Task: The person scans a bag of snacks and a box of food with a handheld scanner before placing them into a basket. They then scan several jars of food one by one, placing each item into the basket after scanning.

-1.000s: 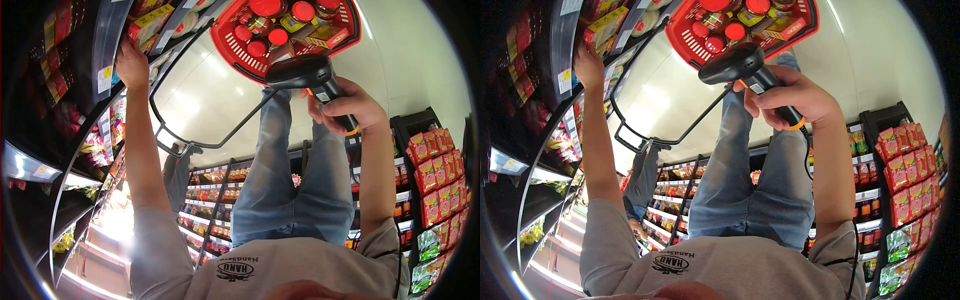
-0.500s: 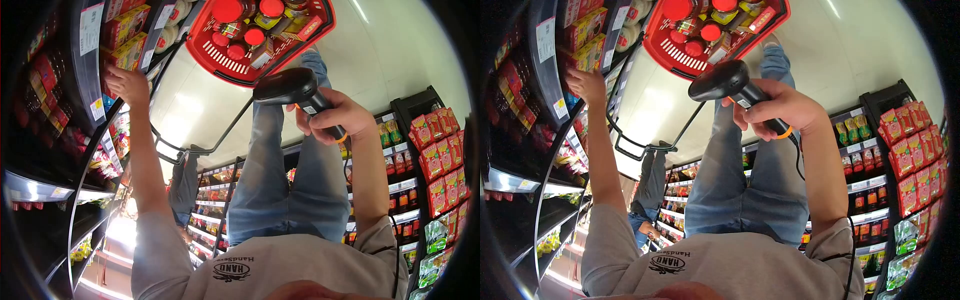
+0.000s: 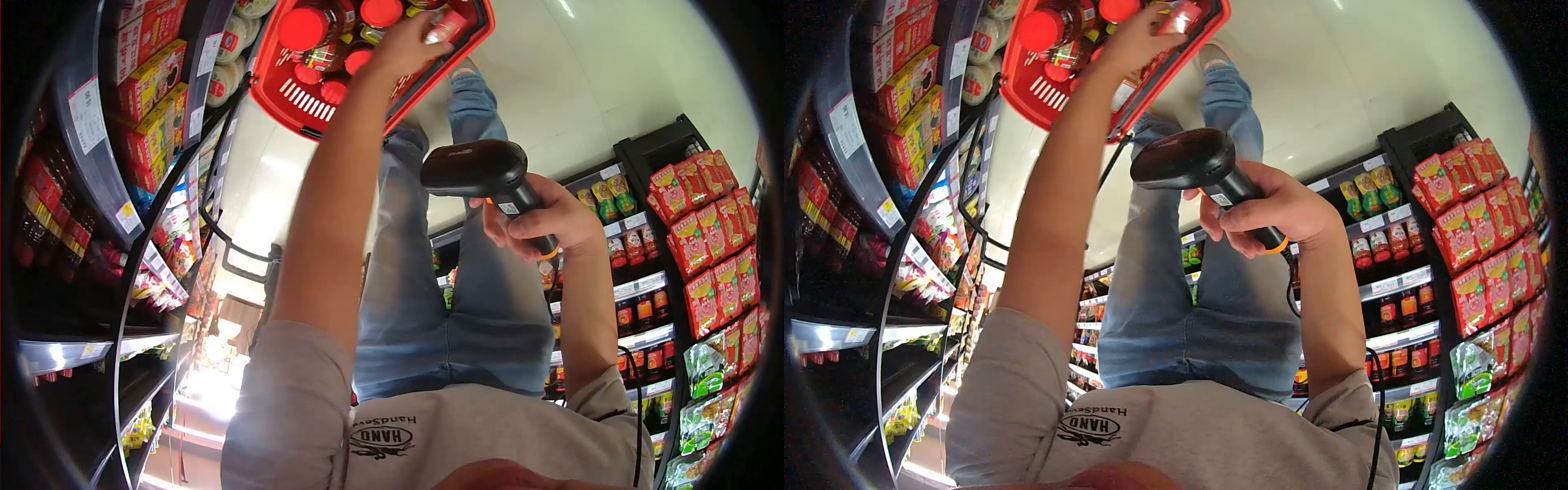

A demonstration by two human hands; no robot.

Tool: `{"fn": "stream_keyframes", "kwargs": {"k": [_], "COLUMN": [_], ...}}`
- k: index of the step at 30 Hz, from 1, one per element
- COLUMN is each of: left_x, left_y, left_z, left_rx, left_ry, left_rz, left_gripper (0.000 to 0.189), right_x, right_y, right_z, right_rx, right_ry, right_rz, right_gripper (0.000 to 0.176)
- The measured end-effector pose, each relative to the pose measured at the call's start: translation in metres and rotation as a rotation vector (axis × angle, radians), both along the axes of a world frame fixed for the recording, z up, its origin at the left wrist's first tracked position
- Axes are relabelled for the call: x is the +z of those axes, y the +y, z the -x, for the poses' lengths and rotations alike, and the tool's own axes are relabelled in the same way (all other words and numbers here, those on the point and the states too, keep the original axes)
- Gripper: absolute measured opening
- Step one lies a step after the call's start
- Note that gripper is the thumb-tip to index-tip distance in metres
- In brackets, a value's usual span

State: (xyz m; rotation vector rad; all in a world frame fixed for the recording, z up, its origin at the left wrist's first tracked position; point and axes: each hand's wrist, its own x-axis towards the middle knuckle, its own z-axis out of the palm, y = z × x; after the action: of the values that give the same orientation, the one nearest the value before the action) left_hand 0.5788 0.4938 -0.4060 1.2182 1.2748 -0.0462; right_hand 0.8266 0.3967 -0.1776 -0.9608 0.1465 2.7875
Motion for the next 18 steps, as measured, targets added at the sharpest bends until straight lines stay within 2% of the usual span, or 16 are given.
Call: {"fn": "stream_keyframes", "kwargs": {"k": [2,4,6,8,10,13,14,16,17,18], "left_x": [0.022,0.011,0.024,0.045,0.079,0.126,0.135,0.153,0.152,0.159], "left_y": [0.008,0.013,0.007,0.002,-0.006,-0.018,-0.025,-0.034,-0.040,-0.051], "left_z": [0.027,0.079,0.117,0.147,0.157,0.166,0.169,0.178,0.193,0.193], "left_rx": [0.039,0.103,0.275,0.202,0.137,0.382,0.389,0.493,0.407,0.527], "left_ry": [0.151,0.098,-0.070,-0.049,-0.027,-0.135,-0.133,-0.285,-0.265,-0.279], "left_rz": [-0.288,-0.201,0.023,0.054,0.092,0.291,0.287,0.279,0.293,0.260], "left_gripper": [0.071,0.065,0.056,0.052,0.049,0.049,0.049,0.048,0.048,0.048], "right_x": [0.002,0.001,0.004,0.005,0.005,0.004,0.004,0.002,0.001,-0.002], "right_y": [-0.005,-0.005,-0.007,-0.006,-0.005,0.005,0.009,0.015,0.018,0.022], "right_z": [-0.006,-0.010,-0.009,-0.004,0.002,0.012,0.015,0.018,0.020,0.023], "right_rx": [-0.029,-0.066,-0.112,-0.119,-0.177,-0.210,-0.231,-0.246,-0.309,-0.373], "right_ry": [0.002,0.014,-0.004,-0.018,-0.023,-0.051,-0.080,-0.057,-0.027,0.004], "right_rz": [0.005,-0.008,0.017,0.011,0.028,-0.004,-0.027,-0.041,0.001,0.045], "right_gripper": [0.055,0.055,0.054,0.053,0.052,0.053,0.053,0.054,0.055,0.056]}}
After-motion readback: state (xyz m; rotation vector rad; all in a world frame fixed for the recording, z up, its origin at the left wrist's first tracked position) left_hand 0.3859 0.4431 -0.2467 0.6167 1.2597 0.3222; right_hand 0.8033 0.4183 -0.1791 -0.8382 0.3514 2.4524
